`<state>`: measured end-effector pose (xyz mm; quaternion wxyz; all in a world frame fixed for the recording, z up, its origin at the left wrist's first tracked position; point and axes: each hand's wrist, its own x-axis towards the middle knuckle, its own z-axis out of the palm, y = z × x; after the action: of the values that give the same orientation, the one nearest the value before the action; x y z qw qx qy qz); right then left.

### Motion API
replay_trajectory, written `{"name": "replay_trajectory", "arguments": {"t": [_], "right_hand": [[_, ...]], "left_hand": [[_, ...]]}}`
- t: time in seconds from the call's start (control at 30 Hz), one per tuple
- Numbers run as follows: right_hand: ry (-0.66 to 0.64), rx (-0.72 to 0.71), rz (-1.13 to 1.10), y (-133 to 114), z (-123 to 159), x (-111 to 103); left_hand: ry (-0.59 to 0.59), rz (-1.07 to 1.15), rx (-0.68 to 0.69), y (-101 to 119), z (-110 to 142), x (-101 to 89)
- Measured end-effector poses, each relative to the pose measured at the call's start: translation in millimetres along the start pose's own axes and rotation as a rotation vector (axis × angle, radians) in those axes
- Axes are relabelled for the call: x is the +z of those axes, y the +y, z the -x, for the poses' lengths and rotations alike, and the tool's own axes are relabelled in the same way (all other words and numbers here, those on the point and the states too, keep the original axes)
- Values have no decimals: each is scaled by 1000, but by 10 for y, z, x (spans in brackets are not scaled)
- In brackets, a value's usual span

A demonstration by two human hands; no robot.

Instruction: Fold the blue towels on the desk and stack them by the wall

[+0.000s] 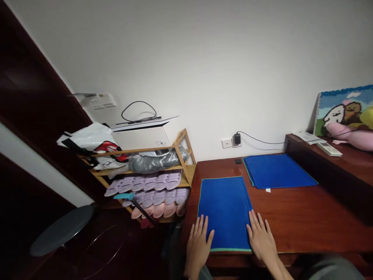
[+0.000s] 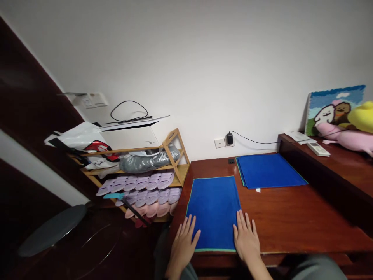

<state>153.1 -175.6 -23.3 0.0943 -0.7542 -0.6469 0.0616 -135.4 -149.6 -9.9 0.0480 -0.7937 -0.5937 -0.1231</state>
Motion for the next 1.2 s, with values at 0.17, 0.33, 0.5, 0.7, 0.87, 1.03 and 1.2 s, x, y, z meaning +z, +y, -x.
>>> {"name": "replay_trajectory", "arguments": {"t": [0.17,0.33,0.5,0.7,0.87,1.03,1.2], "right_hand": [[-17,5,-9,13,-20,-47],[-27,-19,-31,1,-228,-231],[-77,-41,15,-45,-396,-261],[-54,-52,7,-24,-400,-183],[-70,-33,24,-37,-386,-210],[-93,-19,55,-43,-376,-195],[-60,8,30,-78,-578,-213]], "left_hand": [[47,-16,-18,-281,218,42],[93,47,108,178,-81,-159],[-18,183,306,1024,-636,-205],[-80,187,255,1079,-729,62],[-8,6,-6,291,-463,118],[36,-65,-69,-54,-288,118],[73,-85,-66,17,-280,177]]}}
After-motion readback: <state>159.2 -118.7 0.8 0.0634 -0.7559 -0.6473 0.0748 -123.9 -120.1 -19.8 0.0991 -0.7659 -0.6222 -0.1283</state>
